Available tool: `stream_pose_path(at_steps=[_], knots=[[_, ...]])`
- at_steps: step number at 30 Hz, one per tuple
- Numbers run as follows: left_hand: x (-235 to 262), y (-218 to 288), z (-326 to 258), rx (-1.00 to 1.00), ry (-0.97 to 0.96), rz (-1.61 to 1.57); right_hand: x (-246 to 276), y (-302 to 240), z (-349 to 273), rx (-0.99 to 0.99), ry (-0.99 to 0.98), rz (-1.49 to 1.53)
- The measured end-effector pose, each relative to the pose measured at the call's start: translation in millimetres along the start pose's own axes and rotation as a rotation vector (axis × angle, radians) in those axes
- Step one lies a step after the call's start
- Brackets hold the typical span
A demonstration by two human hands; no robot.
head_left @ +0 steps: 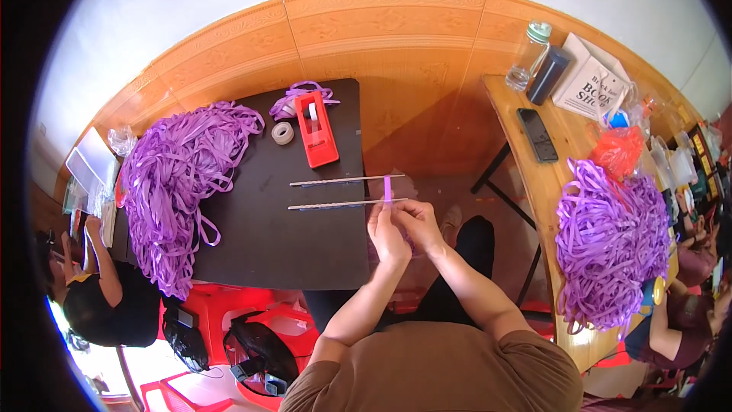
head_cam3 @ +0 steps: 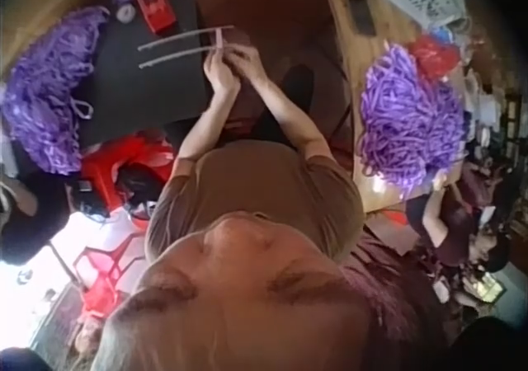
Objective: Wrapping purple ribbon pieces around metal rods and securing them with tape to assemble craft components.
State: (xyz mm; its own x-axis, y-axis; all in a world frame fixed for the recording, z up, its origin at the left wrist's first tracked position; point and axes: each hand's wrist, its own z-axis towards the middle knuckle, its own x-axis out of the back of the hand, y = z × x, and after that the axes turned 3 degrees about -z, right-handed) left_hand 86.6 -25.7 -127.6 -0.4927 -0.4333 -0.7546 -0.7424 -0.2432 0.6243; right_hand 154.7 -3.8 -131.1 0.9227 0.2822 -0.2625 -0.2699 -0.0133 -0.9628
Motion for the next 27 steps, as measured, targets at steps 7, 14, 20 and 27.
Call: stream_pose_path(at_steps=[7, 14, 20, 27], knots=[[-23, 30, -19, 0.133, 0.074, -0.014, -8, -5, -3, -0.088, 0.009, 0.188], [-22, 41, -14, 0.228, 0.037, 0.017, -15, -15, -4, -0.186, 0.049, 0.243], [-22, 66, -11, 0.533, -0.076, -0.04, -3, -30, -15, -0.105, 0.167, 0.215], [-22, 91, -6, 0.718, -0.142, -0.152, 10, -68, 16, 0.03, 0.158, -0.073]])
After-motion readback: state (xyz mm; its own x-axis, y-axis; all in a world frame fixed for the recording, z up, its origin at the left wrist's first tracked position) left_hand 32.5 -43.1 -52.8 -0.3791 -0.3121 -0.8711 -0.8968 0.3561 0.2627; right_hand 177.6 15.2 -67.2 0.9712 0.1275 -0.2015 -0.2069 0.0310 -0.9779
